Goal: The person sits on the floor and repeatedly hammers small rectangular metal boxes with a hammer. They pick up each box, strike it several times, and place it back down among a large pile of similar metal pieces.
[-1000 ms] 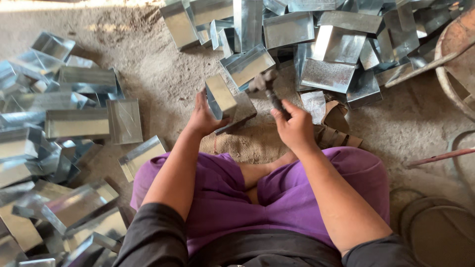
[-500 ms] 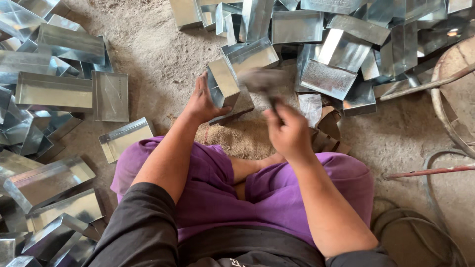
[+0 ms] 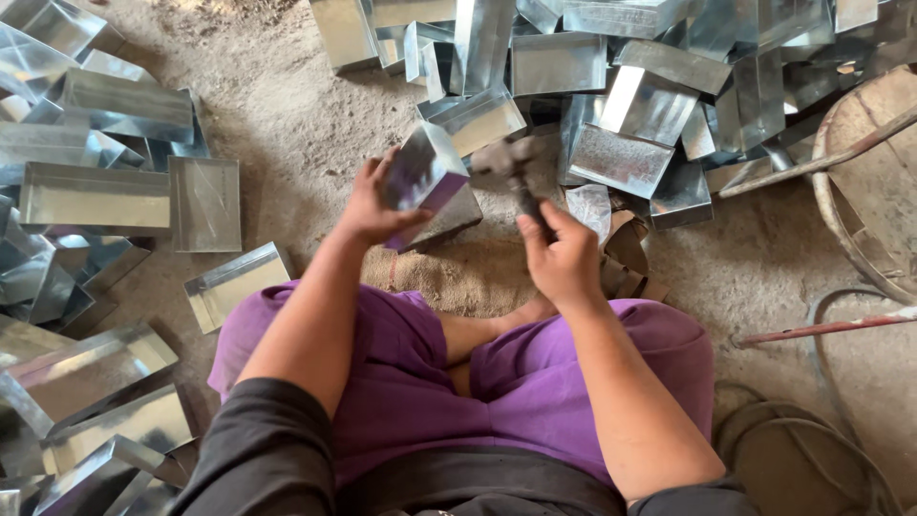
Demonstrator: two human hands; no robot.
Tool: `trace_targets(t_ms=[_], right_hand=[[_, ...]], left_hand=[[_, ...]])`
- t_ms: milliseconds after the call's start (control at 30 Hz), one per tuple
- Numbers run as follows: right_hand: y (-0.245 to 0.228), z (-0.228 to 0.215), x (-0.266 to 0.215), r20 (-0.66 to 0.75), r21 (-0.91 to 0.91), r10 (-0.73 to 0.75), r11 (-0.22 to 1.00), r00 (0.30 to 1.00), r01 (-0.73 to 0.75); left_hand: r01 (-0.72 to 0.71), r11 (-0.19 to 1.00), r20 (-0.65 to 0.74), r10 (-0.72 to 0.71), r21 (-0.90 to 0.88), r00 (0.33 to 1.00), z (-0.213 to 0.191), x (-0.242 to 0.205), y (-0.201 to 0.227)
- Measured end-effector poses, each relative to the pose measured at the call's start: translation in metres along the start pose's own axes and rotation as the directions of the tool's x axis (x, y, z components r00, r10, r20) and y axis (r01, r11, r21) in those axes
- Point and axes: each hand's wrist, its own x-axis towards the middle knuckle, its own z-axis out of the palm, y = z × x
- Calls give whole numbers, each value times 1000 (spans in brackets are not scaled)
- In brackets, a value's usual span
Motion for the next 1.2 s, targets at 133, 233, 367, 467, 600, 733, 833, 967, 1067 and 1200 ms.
trace_targets(t_ms=[133,233,367,467,600,733,833,967,1067,1200], right_hand=[[-11,-33,4,-224,86,-145,982,964,168],[-31,-59,11,-437,400,-184,837,880,374],[-46,-58,11,-672,335,-199,777,713,533],[-29,-4,12,-546,353,-286,774,787,526],[10,52,-3,-17,23,-204,979,979,204],[31,55,-1,-75,24,-39,999,996,41],[39,42,3,45,90,189,977,981,-193],[39,34,1,49,67,229,970,972,-232],[38,31,0,54,77,229,969,972,-233],[35,32,0,88,92,268,957,959,-276]], left_hand=[[154,985,240,-132,-74,962,-39,-4,-19],[405,914,382,-366,-25,849,-43,-6,-34],[509,861,390,-465,-11,795,-46,-2,-43],[480,876,390,-458,45,799,-44,4,-47],[429,903,388,-403,21,829,-44,6,-53],[255,961,295,-275,106,915,-45,-3,-34],[182,914,157,-253,361,955,-31,-18,-6],[26,682,136,-184,731,973,-13,-23,32],[70,729,145,-228,681,963,-9,-15,39],[128,755,-13,-157,643,988,2,-8,20]])
